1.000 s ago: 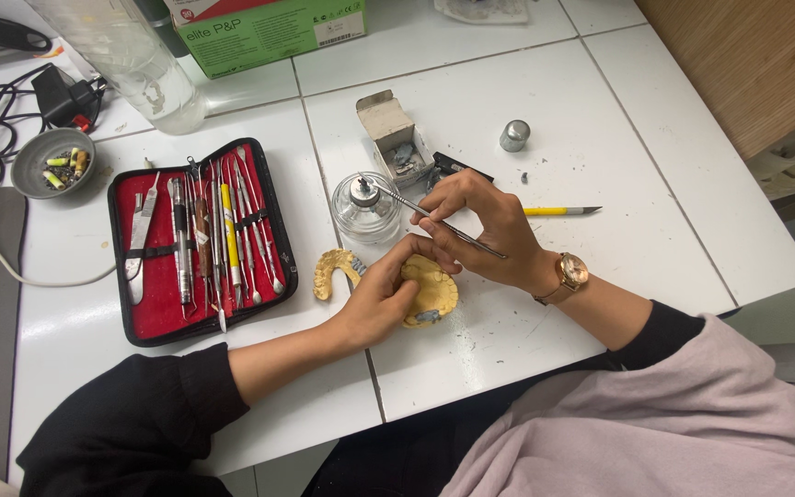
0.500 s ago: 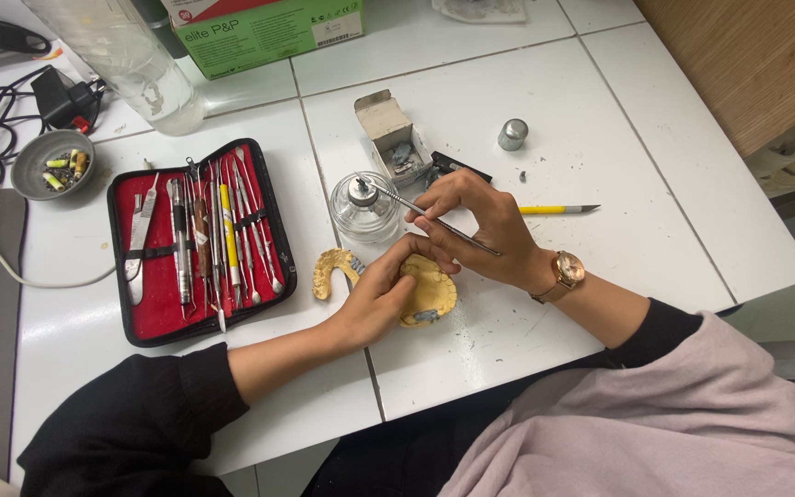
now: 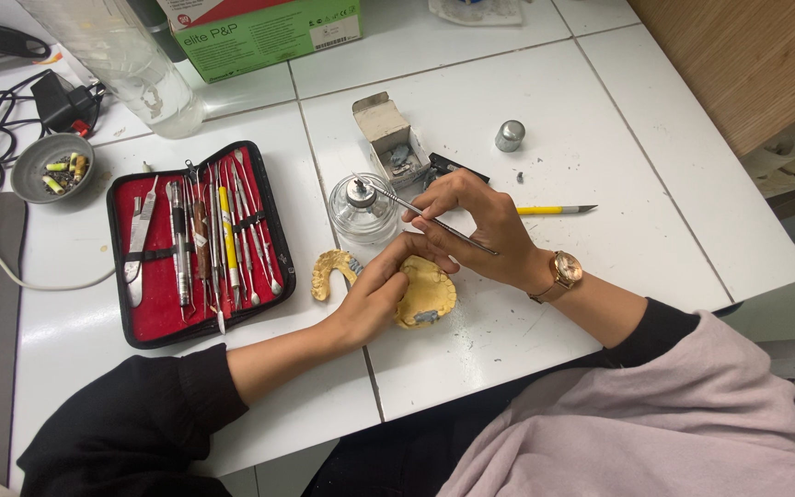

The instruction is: The person holds a yellow dental stone cast with a partial denture framework in one hand and uses a metal dental instrument to scrape and trim material from the cast, occasionally dipping the instrument tip into a glass jar and brushing debris off the work area. A second cast rests on the table beside the tool kit.

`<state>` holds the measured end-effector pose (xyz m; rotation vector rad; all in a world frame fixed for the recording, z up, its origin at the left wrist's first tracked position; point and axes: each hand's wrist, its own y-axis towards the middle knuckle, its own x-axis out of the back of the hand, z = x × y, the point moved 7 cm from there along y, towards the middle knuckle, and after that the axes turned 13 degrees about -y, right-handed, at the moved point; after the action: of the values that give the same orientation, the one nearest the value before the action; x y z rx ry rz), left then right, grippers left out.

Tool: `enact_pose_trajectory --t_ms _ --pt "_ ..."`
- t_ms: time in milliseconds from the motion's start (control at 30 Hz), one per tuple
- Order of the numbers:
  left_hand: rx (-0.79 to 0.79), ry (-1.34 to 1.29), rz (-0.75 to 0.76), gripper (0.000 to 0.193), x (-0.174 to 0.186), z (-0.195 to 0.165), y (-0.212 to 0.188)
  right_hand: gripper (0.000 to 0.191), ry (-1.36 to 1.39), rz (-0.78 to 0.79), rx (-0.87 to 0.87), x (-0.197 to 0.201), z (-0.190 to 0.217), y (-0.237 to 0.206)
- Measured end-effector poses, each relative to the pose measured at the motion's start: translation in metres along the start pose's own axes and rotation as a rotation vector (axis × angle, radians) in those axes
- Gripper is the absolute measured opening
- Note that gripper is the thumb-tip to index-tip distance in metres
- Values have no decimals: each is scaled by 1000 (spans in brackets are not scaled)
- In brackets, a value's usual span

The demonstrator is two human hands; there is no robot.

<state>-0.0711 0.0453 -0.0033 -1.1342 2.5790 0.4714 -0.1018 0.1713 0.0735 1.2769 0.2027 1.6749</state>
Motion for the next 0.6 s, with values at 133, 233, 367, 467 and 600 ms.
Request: enact_pose_trajectory --t_ms 133,233,367,467,600 --pt "10 18 -3 54 1 2 -1 15 5 -2 -10 0 0 -1" --pt "0 51 -8 53 0 2 0 15 21 2 -15 0 -1 -1" --pt "23 86 -17 53 -1 2 1 14 45 11 -24 -1 -2 -1" --pt "14 94 -11 54 -3 0 1 14 29 10 -21 -1 -2 -2" --pt "-2 140 -14 52 -4 -1 0 15 28 3 -13 -1 -2 -2"
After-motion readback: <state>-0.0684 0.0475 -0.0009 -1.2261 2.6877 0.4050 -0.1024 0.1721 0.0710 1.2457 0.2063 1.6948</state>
